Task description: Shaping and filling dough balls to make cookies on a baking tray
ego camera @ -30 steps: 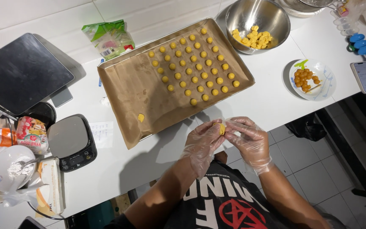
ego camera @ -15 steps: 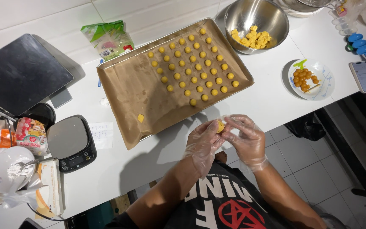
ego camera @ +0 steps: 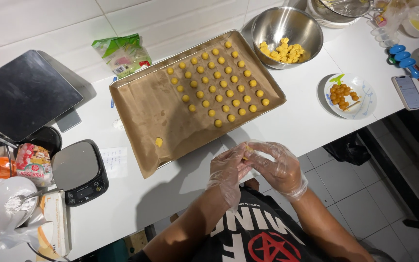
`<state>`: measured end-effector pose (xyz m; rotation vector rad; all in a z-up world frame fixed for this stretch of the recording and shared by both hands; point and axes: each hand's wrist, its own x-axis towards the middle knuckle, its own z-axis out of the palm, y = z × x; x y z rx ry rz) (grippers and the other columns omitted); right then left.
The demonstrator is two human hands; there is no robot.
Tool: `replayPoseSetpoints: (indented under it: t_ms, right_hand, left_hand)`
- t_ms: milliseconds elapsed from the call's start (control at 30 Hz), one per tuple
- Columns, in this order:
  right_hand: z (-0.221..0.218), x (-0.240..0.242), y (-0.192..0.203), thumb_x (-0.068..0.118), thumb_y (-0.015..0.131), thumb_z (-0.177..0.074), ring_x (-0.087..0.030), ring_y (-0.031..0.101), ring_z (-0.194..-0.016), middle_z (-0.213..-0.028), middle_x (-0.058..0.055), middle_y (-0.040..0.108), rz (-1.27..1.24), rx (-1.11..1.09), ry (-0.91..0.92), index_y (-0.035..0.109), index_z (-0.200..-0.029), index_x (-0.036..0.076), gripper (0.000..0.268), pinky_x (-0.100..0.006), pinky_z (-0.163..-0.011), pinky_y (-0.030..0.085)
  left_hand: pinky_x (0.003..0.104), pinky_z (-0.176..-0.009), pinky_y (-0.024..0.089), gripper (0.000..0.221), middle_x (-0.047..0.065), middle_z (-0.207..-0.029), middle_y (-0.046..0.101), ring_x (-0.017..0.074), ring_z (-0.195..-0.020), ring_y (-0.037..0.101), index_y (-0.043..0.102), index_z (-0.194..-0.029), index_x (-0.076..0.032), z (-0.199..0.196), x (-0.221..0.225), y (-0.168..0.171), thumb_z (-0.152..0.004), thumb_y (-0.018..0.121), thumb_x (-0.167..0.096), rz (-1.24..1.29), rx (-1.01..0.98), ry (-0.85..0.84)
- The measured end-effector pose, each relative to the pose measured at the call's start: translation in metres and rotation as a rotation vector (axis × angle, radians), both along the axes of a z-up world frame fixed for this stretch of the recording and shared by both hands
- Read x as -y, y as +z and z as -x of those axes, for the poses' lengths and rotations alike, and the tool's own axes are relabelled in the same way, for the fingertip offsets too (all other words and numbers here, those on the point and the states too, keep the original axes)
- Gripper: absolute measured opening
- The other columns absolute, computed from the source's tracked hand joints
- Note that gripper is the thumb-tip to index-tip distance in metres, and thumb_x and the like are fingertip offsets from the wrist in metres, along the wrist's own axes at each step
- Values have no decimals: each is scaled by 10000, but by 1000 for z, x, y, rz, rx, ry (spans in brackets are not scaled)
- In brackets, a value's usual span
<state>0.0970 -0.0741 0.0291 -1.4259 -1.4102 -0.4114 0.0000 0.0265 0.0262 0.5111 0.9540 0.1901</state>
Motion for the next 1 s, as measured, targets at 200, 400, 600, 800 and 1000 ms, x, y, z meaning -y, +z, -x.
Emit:
replayPoseSetpoints:
  t_ms: [200,400,600,800,1000]
  right_hand:
    - [-7,-3,7,-50,738,-865,-388,748,-836,-988,-213,767,-33,116,55,810,-970,3,137,-464,-721,613]
    - [-16,-5,7,-70,737,-862,-369,753,-796,-920,-205,762,-83,-19,110,809,-913,-21,101,-458,-738,622]
    - [-23,-1,13,-3,868,-749,-356,771,-814,-932,-205,774,-17,-201,103,817,-928,20,188,-443,-717,631]
    - [-38,2,10,-9,834,-794,-348,754,-780,-949,-209,770,4,-274,112,810,-852,30,74,-423,-730,616]
    - [-63,13,-6,18,866,-763,-300,772,-771,-919,-192,788,78,-476,56,800,-982,-13,231,-450,-691,609]
  left_hand:
    - [452,-964,589,409,341,-1164,700,423,-1058,728,714,-1258,50,-1,-3,6,-945,724,-212,-88,51,-23]
    - [425,-932,617,378,326,-1141,721,384,-1027,746,737,-1249,23,-2,-4,4,-922,734,-167,-160,127,-31]
    - [366,-886,634,399,282,-1053,742,276,-935,757,676,-1337,36,-8,1,-8,-960,664,-95,-301,227,-70]
    - [366,-925,613,415,232,-1066,738,190,-976,684,656,-1362,26,-21,10,-33,-970,694,-106,-415,233,-70]
    - [453,-906,611,413,307,-1104,734,326,-1030,732,663,-1350,29,-41,16,-10,-955,704,-82,-488,267,-21]
